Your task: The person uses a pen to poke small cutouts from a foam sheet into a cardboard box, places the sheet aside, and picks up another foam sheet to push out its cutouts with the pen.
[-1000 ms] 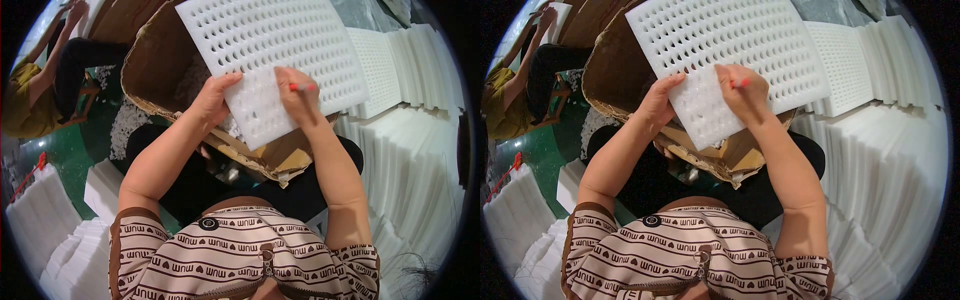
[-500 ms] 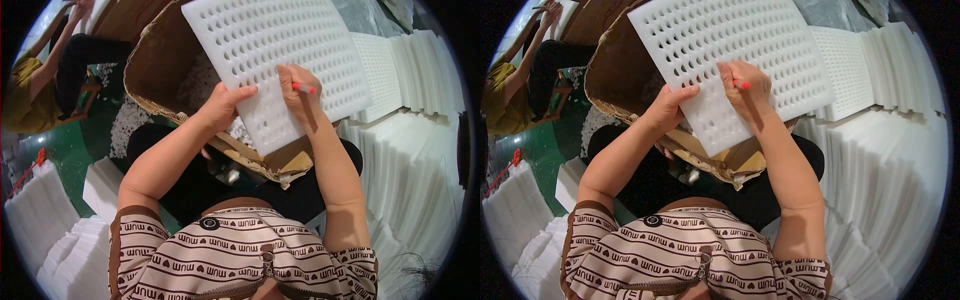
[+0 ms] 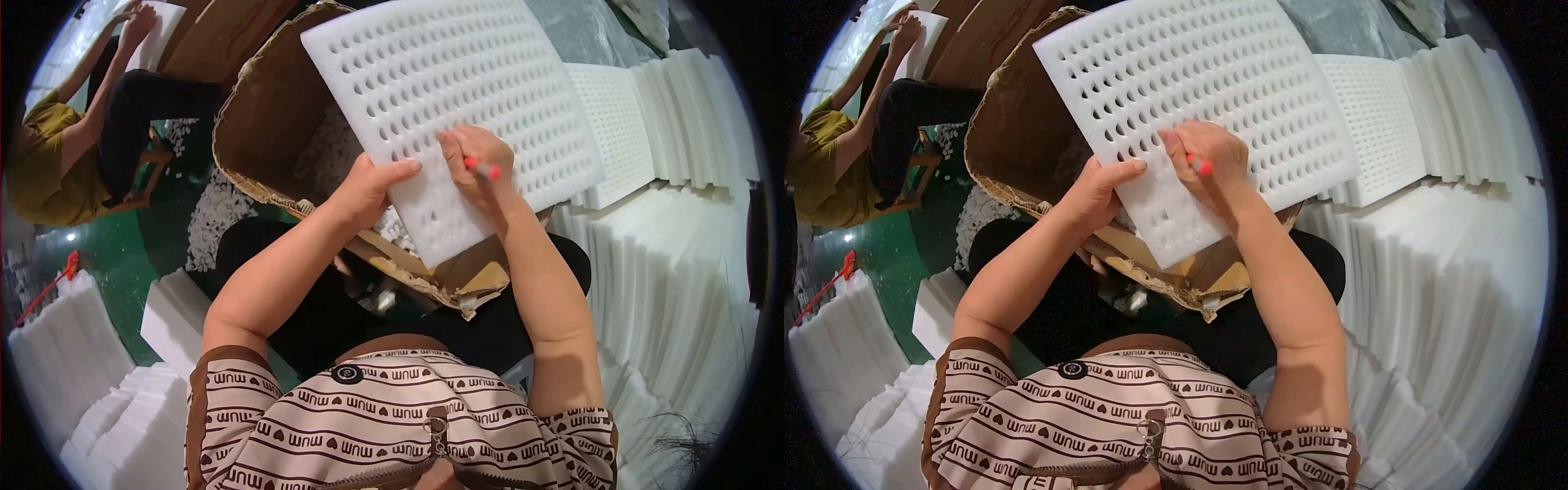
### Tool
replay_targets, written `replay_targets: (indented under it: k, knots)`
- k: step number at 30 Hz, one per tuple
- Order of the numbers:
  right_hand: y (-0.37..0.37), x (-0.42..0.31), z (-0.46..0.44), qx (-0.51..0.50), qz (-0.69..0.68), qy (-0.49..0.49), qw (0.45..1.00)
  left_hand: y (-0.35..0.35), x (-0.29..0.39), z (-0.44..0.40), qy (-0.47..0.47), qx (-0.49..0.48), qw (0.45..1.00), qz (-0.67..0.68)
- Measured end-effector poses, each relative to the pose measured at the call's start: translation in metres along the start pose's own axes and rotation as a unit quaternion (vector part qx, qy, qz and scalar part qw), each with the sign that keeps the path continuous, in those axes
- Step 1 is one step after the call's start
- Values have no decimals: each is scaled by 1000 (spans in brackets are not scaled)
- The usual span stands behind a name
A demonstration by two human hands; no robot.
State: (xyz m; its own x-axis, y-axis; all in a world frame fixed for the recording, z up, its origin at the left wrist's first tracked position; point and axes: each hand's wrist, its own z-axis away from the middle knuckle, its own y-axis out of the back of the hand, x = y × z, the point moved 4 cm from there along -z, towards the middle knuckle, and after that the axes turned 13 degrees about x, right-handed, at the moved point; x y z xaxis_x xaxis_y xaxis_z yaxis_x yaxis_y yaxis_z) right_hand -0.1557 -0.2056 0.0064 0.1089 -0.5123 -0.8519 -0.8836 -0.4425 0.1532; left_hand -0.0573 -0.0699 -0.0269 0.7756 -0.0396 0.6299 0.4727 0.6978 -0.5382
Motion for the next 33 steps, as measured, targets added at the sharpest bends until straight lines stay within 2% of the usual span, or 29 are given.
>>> replay_targets:
  k: [2,4,5,7,8,12,13,17,18,22,28,30,32,33]
  knots:
    - [0,-2,-3,-2,44,-29,999,-3,3,0,-17,-6,1000,-11]
    - [8,-13,-15,36,-3,-112,993,-2,5,-3,-8,-2,1000,-7]
    - [15,-12,-18,36,-3,-112,993,0,4,-6,2,6,1000,1]
    - [30,6,-17,90,-157,-334,925,3,1,-9,23,23,999,20]
    - [30,5,-16,89,-157,-334,925,3,1,-9,23,24,999,21]
    - [32,-14,-13,46,-29,-147,988,1,4,-8,21,24,999,30]
    - [30,-10,-10,47,-30,-148,987,1,4,-8,22,25,999,29]
    - [9,0,8,-70,90,81,990,-1,4,-4,19,24,999,26]
    - [11,-2,7,-67,91,81,990,-3,5,-5,20,21,999,24]
    - [14,-9,-2,-59,53,-67,995,-4,10,-4,-10,25,1000,1]
    - [35,-12,-4,-17,-53,-161,985,1,10,-9,3,41,999,20]
    - [19,-25,-1,-116,69,-14,991,3,9,-11,7,52,999,12]
    - [7,-34,8,-208,188,133,951,4,8,-11,12,62,998,0]
    - [8,-33,7,-207,187,133,951,4,8,-12,12,62,998,-2]
